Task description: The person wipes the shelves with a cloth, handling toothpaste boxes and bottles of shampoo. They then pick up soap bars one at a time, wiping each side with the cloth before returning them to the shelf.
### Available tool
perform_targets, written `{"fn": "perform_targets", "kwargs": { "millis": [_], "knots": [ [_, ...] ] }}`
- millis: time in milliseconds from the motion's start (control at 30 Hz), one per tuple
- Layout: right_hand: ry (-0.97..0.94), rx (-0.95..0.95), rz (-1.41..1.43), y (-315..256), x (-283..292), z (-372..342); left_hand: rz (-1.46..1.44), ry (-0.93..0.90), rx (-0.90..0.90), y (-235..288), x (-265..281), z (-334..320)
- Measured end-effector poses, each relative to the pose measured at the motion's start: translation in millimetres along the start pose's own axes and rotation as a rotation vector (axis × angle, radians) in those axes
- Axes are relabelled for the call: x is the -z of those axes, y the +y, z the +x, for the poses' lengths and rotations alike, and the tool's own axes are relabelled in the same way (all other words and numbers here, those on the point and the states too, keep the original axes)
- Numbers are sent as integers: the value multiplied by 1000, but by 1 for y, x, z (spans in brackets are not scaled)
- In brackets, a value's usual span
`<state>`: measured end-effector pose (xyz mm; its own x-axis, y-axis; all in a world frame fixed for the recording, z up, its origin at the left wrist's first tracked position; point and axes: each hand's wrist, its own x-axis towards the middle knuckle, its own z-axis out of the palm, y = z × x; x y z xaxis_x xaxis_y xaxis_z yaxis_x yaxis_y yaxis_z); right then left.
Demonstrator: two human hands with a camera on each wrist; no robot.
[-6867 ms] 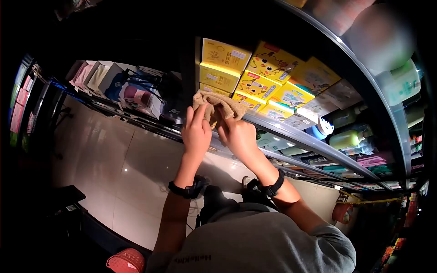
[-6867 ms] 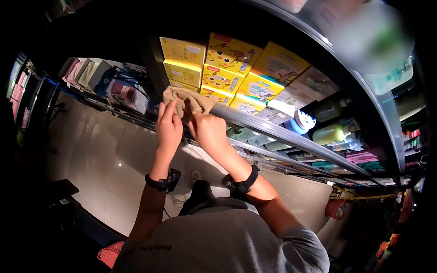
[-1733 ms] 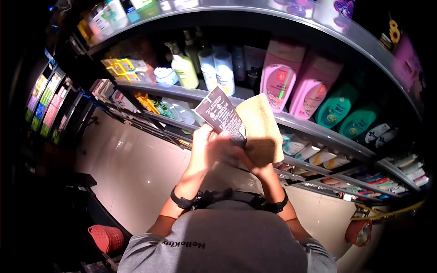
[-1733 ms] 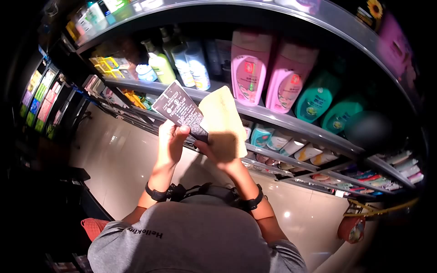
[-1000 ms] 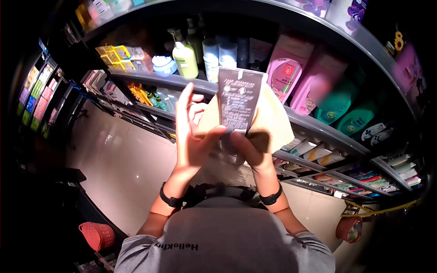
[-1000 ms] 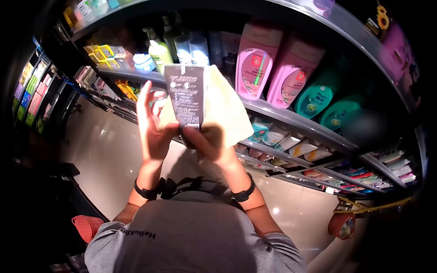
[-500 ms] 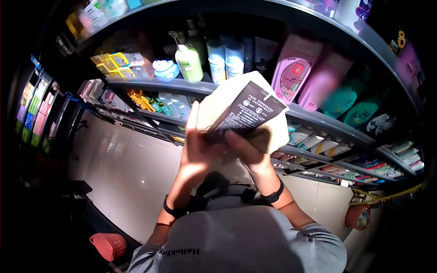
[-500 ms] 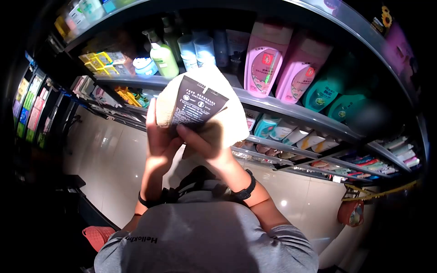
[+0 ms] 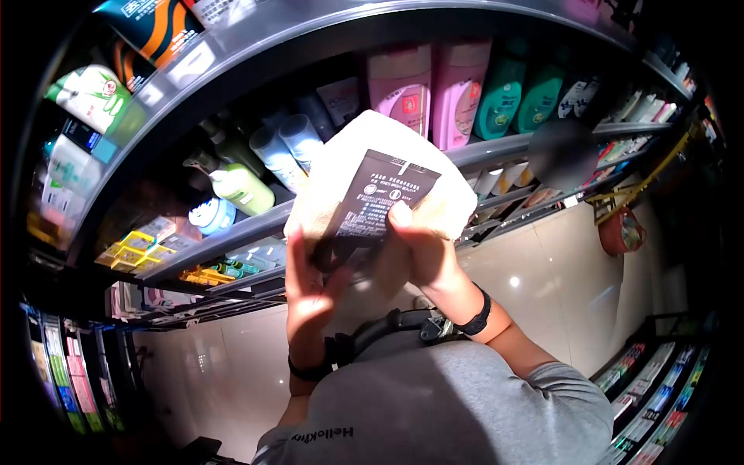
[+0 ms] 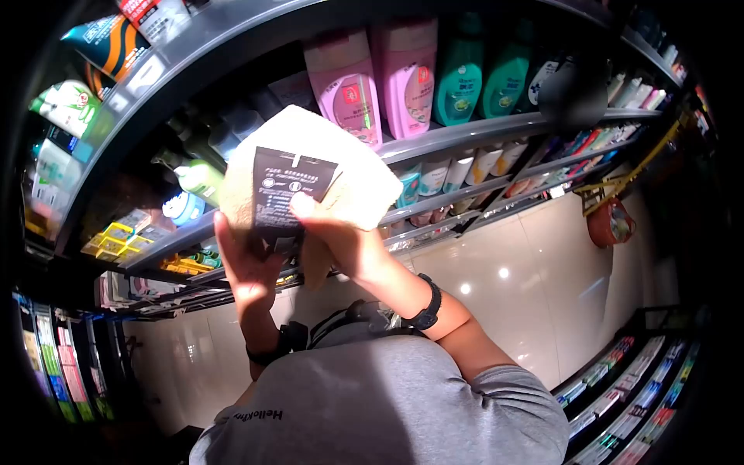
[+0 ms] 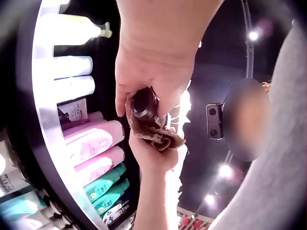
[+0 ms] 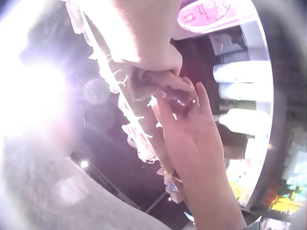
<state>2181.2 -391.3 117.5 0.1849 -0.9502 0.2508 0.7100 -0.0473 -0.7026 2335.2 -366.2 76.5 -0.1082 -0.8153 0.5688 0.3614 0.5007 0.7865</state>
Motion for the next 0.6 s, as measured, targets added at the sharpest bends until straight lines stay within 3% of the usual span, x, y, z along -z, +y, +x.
{"fn": "perform_targets", "kwargs": {
  "millis": [33,100,133,300,367,500,600],
  "knots": [
    [75,-71,101,-2,-1,0,-10,-11,9,-3,6,-1],
    [134,-23,151,-2,0,4,463,-160,89,-1,15,7],
    [163,26,134,-3,-1,5,586,-182,-20,5,12,13],
    [170,17,199,-4,8,6,610,-234,28,6,17,21],
    [137,41,188,-4,8,9,610,-380,-30,4,26,25],
    [167,120,78,3,2,13,498,-259,118,8,30,24],
    [131,97,76,3,2,12,411,-250,95,5,33,25]
  ]
}}
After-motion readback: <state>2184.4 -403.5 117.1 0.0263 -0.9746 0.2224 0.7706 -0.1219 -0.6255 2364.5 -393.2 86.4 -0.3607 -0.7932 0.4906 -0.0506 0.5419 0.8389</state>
